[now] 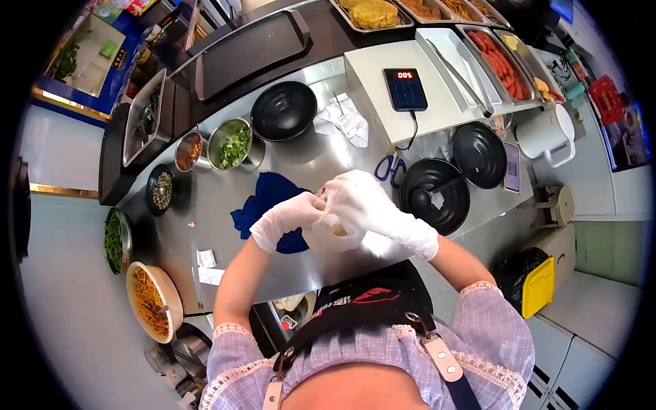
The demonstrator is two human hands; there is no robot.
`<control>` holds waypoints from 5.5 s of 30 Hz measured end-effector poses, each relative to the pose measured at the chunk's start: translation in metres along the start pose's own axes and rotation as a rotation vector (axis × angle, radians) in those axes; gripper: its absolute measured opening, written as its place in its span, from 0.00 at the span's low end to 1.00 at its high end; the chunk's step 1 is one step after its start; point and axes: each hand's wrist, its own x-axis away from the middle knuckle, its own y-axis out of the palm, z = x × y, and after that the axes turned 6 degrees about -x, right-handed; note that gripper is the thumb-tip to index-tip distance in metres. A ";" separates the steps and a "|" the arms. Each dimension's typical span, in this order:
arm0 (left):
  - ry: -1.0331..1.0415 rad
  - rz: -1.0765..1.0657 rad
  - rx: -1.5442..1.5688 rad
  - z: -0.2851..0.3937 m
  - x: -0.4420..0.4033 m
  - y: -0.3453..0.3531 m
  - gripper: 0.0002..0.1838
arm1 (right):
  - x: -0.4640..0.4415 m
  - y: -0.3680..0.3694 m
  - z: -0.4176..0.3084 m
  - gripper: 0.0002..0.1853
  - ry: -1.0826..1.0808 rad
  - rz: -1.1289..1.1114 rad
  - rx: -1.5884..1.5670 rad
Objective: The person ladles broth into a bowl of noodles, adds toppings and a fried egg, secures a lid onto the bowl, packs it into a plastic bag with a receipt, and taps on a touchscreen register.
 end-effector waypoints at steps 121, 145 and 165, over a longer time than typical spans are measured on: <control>0.298 1.956 1.004 -0.214 0.149 -0.026 0.12 | 0.039 0.029 0.017 0.23 0.894 0.088 -1.353; 0.448 0.714 0.389 -0.043 -0.031 0.076 0.33 | 0.061 0.040 0.021 0.17 0.728 0.259 -1.292; 0.559 0.686 0.899 -0.079 -0.007 0.056 0.15 | 0.055 0.048 0.038 0.09 -0.103 -0.024 0.341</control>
